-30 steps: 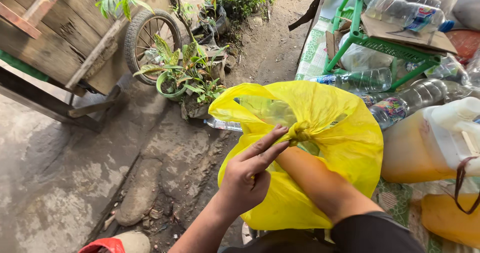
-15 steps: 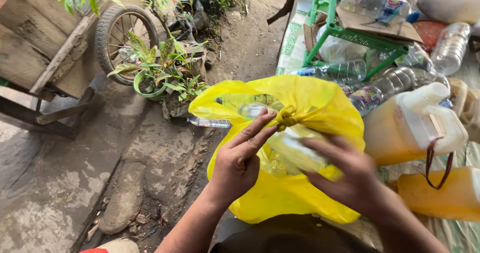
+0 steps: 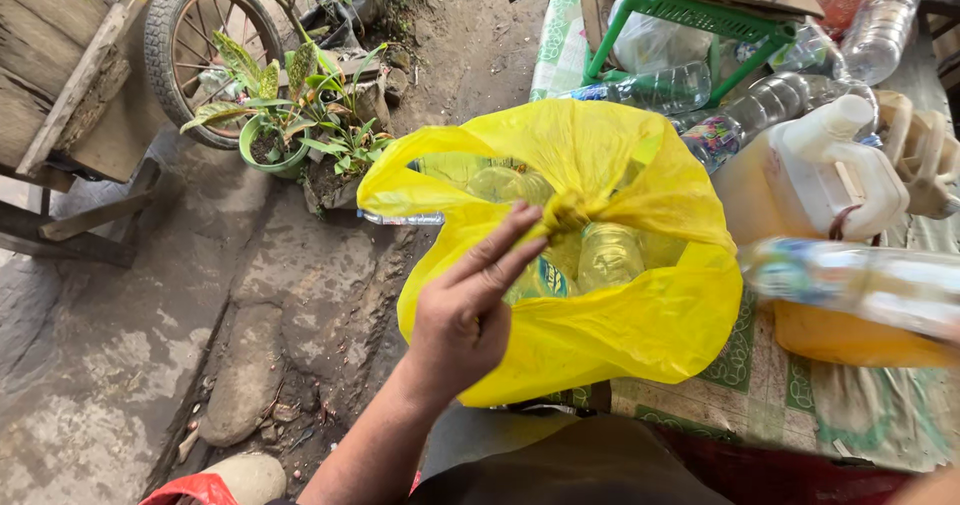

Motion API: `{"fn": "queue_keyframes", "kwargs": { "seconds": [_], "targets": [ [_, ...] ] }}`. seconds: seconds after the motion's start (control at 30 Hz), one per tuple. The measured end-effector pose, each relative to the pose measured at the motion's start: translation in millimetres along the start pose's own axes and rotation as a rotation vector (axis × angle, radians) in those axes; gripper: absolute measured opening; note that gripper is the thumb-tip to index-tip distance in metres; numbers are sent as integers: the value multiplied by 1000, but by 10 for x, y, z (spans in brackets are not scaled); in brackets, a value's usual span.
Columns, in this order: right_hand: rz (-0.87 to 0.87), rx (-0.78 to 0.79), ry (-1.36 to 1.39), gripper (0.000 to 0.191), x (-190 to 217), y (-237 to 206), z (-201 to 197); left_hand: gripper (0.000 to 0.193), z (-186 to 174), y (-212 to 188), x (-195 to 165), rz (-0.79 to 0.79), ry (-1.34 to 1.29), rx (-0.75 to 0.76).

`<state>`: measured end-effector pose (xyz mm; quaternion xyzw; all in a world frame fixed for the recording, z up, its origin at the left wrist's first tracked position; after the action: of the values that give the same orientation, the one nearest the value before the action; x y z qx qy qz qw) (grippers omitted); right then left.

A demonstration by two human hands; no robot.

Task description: The person packs empty plastic bottles into a large yellow plastic bag, twisting and tying the bag closed. They then wipe bottles with a cloth, screw caps onto several bottles, carry the filled bag indoors, and set it down near a shelf.

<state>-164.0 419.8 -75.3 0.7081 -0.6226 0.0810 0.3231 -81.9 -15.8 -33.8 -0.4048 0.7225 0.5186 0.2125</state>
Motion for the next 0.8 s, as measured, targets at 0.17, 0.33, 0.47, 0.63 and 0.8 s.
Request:
{"fn": "queue_keyframes", "kwargs": {
  "seconds": [0.17,0.33,0.47,0.63,0.8],
  "targets": [
    [-40,78,-349,78,257,214,598,71,137,-116,-108,-1,-83,73],
    [-638,215,-25,51,1483,-173,773,76,128,-239,-88,-44,-92,71],
    [-667,1044,-102,47,1938,-757,1602,76,123,-301,-49,-47,-68,56],
    [-590,1601,28,34,1775,-1305,1913,71,144,-359,-9,-65,-106,70],
    [-431,1488,-334,47,1486,-1084,1872,69,166,-376,-12,-64,-101,101]
  ]
}}
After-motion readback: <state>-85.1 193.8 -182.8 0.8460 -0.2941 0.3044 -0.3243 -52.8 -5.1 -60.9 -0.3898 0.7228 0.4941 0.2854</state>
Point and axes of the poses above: each hand's wrist, its own y-axis towards the middle knuckle, its own z-axis out of the palm, x = y × z, the point moved 8 cm from there along y, towards the middle knuckle, and after that the axes turned 6 degrees about x, right-handed, at the moved point
